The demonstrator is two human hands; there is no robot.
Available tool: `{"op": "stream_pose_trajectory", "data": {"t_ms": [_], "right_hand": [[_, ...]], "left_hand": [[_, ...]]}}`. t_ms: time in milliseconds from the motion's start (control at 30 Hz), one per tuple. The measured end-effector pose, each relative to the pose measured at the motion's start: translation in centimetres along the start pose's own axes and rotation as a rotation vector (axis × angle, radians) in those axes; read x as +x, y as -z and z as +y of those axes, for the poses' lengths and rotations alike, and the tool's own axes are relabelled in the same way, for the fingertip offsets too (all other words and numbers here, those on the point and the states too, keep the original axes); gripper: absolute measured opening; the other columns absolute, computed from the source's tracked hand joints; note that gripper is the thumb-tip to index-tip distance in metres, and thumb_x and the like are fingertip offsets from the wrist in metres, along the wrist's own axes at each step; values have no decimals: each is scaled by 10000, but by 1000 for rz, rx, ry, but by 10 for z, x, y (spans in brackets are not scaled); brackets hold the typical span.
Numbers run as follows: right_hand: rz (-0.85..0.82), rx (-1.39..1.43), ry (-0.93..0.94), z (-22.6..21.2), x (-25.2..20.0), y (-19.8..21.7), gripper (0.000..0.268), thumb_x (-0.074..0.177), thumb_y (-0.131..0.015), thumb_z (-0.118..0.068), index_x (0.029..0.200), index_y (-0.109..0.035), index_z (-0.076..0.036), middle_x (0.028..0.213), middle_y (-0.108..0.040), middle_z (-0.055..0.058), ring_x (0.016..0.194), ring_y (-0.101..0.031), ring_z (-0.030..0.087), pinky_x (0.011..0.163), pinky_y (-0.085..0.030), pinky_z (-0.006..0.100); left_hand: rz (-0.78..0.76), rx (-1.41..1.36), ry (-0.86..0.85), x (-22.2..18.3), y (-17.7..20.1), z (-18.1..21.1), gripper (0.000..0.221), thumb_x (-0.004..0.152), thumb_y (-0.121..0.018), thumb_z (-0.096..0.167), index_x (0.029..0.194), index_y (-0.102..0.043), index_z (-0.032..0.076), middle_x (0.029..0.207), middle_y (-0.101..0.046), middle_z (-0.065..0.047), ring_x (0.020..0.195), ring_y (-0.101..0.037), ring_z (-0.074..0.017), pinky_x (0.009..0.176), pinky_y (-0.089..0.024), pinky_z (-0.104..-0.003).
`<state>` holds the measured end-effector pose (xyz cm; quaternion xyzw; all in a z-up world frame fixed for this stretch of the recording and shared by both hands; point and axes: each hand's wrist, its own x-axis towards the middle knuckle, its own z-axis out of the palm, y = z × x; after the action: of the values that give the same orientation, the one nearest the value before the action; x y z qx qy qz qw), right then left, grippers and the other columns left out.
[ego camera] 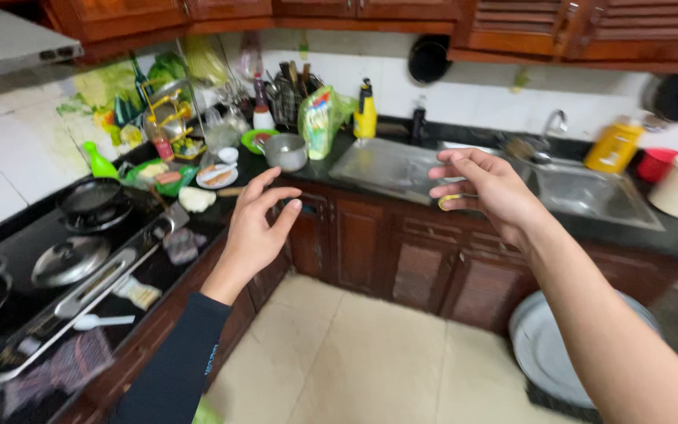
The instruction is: The person takes a bag of green filling from a cupboard, breaks off small pieces by hand, and then wraps them inside rounds of dough on a granite countertop.
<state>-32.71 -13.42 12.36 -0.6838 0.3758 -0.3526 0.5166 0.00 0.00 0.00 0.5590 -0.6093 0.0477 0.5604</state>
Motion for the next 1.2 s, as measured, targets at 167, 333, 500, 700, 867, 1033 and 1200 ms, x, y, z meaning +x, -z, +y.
{"op": "stream_pose_trajectory", "data": {"t_ms": [167,333,500,700,867,1033,1200], "right_hand": [[-90,-27,60,18,171,9,350,1055,-501,-331,1282,-621,-93,1163,-720,80,941,-710,186,794,-582,335],[-229,0,157,-8,362,-19,345,1057,-503,-312,1294,-613,-88,1150,-722,89,930,-725,173,769,-578,310],[-424,40,232,-8,528,-118,329,1032,-526,-270,1287,-594,-73,1133,-716,86,890,-724,175,748,-610,326],[-593,-29,380,15,673,-228,319,1028,-573,-295,1279,-604,-99,1147,-725,54,902,-711,143,748,-577,289],[-621,-13,457,16,786,-301,323,1018,-594,-300,1257,-604,-83,1102,-732,69,883,-711,155,718,-562,295],[-605,-46,436,9,889,-345,324,1009,-588,-326,1241,-611,-102,1103,-740,51,896,-701,143,743,-576,285],[-628,26,444,13,991,-392,339,1021,-584,-336,1268,-614,-106,1112,-733,57,902,-705,132,743,-576,280]], "left_hand": [[73,125,-96,104,-33,-69,252,950,-719,261,1142,-753,101,1521,-516,-198,1390,-479,-421,1140,-376,-474],[150,277,-53,207,-35,-140,292,934,-726,265,1170,-745,94,1522,-499,-222,1396,-459,-440,1140,-373,-491],[153,485,-38,261,-4,-219,349,946,-705,277,1214,-715,55,1505,-531,-241,1416,-471,-430,1170,-383,-479],[169,689,-58,331,23,-327,396,931,-714,284,1240,-709,36,1465,-544,-260,1356,-486,-464,1129,-385,-494],[142,662,5,420,27,-434,405,920,-706,308,1234,-698,52,1303,-656,-198,1249,-569,-401,1083,-434,-463],[154,653,41,533,10,-549,406,925,-694,339,1221,-700,61,1232,-692,-189,1201,-613,-380,1041,-470,-452],[248,615,265,627,-10,-661,430,910,-690,399,1180,-713,66,1165,-731,-197,1119,-694,-382,956,-543,-465]]}}
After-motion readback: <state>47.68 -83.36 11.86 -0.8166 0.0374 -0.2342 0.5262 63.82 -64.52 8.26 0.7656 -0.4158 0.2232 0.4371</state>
